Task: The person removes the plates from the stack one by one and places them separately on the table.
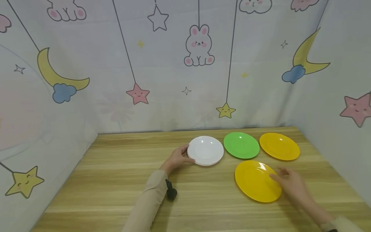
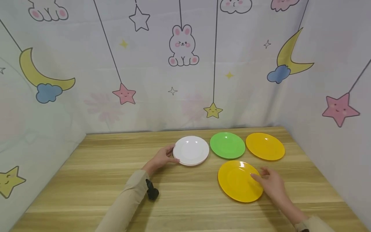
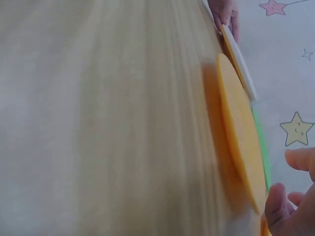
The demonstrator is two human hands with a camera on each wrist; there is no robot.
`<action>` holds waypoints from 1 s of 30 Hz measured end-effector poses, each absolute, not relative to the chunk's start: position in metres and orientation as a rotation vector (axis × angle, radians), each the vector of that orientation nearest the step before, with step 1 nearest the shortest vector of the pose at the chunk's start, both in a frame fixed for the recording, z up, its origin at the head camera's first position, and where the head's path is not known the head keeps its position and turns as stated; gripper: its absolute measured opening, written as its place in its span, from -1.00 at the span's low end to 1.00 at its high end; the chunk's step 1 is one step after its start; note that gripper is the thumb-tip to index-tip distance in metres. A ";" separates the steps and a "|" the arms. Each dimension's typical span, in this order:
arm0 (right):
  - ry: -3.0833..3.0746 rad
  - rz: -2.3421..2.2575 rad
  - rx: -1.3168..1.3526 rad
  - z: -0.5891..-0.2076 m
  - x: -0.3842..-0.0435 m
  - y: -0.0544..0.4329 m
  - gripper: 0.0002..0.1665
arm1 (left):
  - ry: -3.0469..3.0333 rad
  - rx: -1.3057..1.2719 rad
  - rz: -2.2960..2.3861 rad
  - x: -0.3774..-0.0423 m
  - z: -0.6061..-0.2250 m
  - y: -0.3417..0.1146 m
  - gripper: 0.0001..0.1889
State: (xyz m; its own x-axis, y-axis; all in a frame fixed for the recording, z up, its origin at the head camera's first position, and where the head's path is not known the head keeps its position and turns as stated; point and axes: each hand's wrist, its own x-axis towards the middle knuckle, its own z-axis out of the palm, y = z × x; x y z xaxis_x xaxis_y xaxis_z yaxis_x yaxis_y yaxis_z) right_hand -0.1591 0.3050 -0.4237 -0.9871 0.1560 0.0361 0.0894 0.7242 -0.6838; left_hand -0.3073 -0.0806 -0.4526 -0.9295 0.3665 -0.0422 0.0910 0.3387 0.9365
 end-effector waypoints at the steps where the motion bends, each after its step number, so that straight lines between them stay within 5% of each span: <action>1: -2.838 1.142 -0.182 -0.422 -0.163 0.302 -0.19 | 2.359 0.412 1.626 -0.307 -0.452 -0.081 -0.11; 16: -2.810 1.664 0.021 -0.400 -0.223 0.232 -0.26 | 2.381 0.393 1.602 -0.306 -0.452 -0.081 -0.12; 30: -2.782 1.821 -0.045 -0.420 -0.257 0.184 -0.31 | 2.355 0.399 1.634 -0.307 -0.453 -0.081 -0.11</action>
State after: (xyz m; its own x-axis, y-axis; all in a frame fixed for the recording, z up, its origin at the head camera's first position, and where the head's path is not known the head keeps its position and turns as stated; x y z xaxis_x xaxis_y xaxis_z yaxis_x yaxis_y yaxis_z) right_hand -0.2565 0.1842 -0.4198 -0.9828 -0.0773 -0.1675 0.1226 0.4048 -0.9061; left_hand -0.3069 -0.0810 -0.4527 -0.9321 0.3593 -0.0460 0.0828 0.3350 0.9386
